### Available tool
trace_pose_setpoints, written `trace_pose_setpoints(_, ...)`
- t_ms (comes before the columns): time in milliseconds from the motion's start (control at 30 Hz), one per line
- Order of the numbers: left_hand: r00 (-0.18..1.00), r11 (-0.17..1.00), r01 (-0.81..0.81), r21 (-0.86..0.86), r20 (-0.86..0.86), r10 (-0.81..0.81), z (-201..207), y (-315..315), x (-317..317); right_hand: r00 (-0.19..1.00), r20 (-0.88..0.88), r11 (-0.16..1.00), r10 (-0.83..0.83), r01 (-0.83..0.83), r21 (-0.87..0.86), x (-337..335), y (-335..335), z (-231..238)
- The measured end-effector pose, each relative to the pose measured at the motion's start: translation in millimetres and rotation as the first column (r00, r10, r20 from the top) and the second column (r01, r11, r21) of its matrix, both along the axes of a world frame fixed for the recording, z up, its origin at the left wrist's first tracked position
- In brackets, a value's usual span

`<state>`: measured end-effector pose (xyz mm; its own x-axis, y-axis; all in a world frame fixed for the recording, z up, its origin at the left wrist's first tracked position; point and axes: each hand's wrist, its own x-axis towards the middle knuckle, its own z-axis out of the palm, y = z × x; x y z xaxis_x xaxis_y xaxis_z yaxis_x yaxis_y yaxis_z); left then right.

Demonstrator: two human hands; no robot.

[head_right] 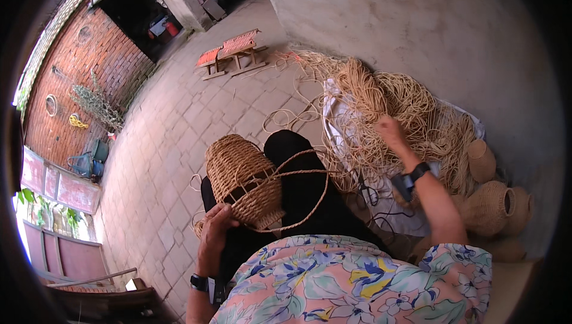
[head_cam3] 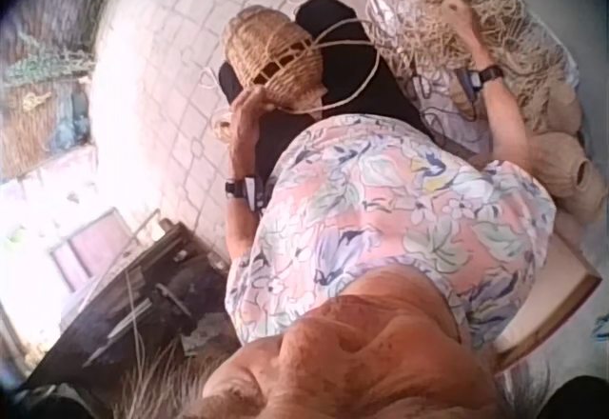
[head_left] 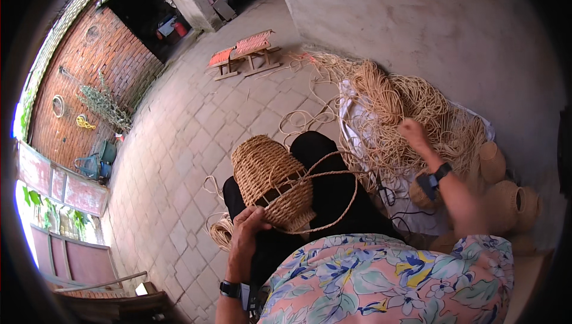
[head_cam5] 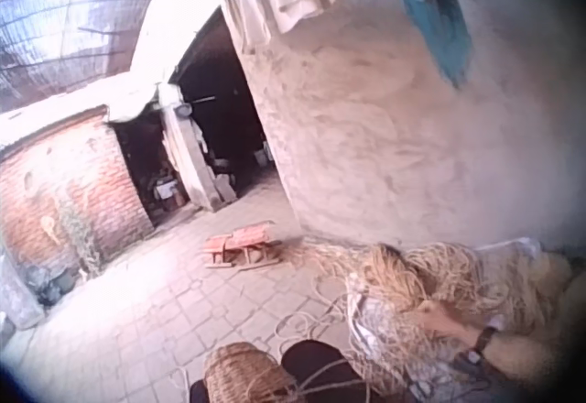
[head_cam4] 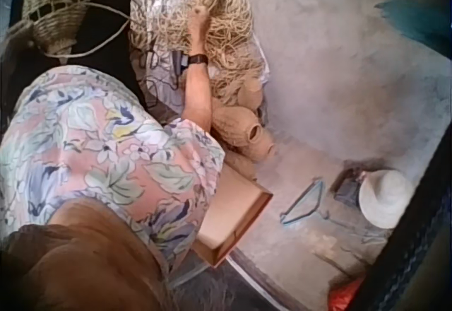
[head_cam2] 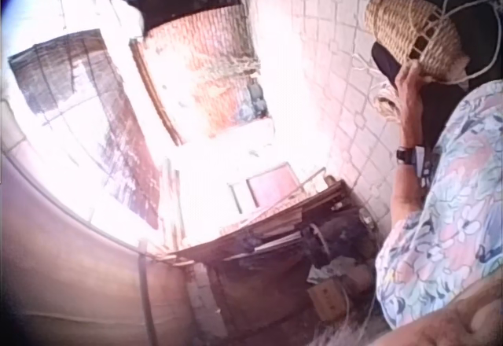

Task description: The person is weaving and assembling a straw basket using loose straw fibers.

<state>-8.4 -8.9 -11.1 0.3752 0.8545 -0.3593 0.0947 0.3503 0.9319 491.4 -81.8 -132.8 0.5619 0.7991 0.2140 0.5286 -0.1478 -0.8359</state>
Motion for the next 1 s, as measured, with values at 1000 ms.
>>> trace_pose_setpoints(1000, 0.967, 0.980, -0.026, -0.197, 0.245, 0.075, -26.0, 11.8, -11.6, 0.773, 0.321, 0.761, 0.547, -0.619, 0.195, -162.9, 63.6, 75.3)
